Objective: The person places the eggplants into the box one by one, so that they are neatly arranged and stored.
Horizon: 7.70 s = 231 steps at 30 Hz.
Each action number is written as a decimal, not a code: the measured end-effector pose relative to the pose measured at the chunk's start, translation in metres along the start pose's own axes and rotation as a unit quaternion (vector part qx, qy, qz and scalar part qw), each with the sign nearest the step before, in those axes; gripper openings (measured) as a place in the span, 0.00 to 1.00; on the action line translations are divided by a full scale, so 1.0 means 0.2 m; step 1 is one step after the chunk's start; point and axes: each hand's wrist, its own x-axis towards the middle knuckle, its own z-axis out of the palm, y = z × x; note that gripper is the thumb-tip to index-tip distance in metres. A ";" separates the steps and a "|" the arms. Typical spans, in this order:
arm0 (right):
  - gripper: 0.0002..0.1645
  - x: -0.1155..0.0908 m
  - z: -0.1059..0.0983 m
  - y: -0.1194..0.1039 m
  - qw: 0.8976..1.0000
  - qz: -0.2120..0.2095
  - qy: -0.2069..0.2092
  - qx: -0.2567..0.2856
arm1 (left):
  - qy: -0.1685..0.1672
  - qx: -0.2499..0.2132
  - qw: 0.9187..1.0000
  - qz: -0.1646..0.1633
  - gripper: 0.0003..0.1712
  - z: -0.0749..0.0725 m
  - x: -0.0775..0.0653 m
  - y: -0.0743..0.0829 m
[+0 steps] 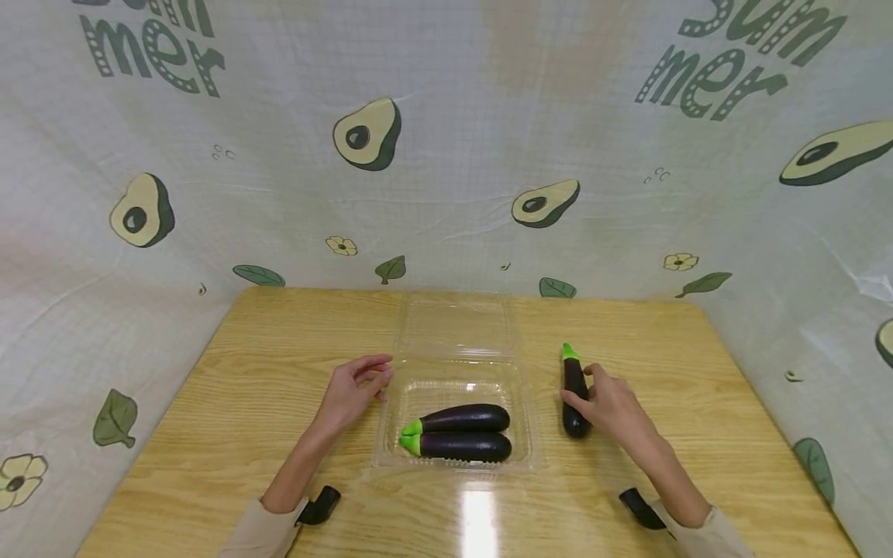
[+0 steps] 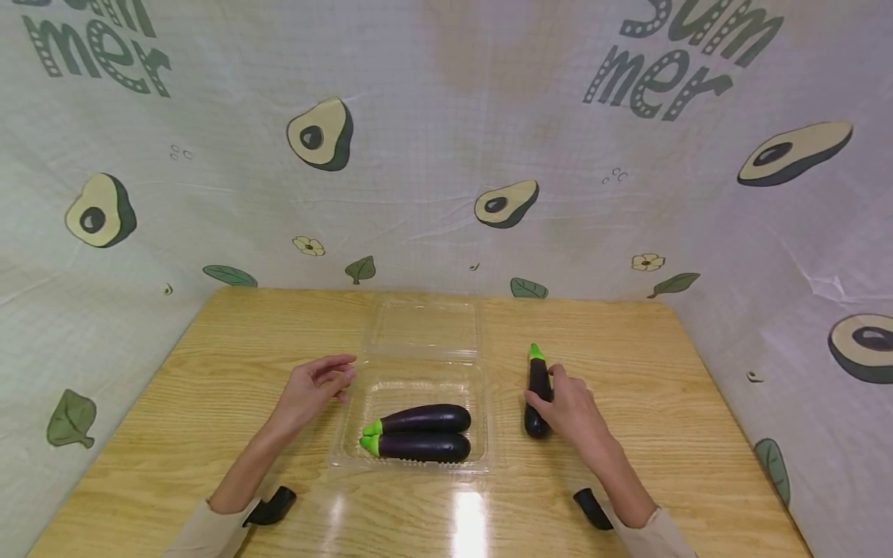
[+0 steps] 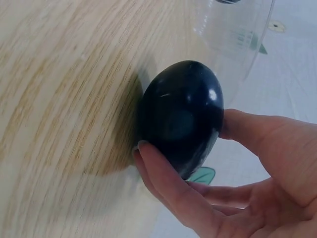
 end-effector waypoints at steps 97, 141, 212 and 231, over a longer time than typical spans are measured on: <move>0.25 0.10 0.17 -0.56 0.959 -0.271 0.001 -0.085 | 0.002 -0.002 1.000 0.006 0.20 0.00 0.00 0.01; 0.12 0.15 0.25 -0.48 0.943 -0.330 -0.012 -0.041 | -0.002 0.000 1.000 -0.002 0.20 -0.01 0.00 0.01; 0.23 0.42 0.23 -0.20 0.961 -0.129 0.119 0.212 | 0.010 0.000 1.000 0.005 0.23 0.03 0.30 0.04; 0.19 0.39 0.16 -0.20 0.942 -0.201 0.191 0.188 | 0.043 0.026 0.997 0.055 0.17 0.03 0.27 0.08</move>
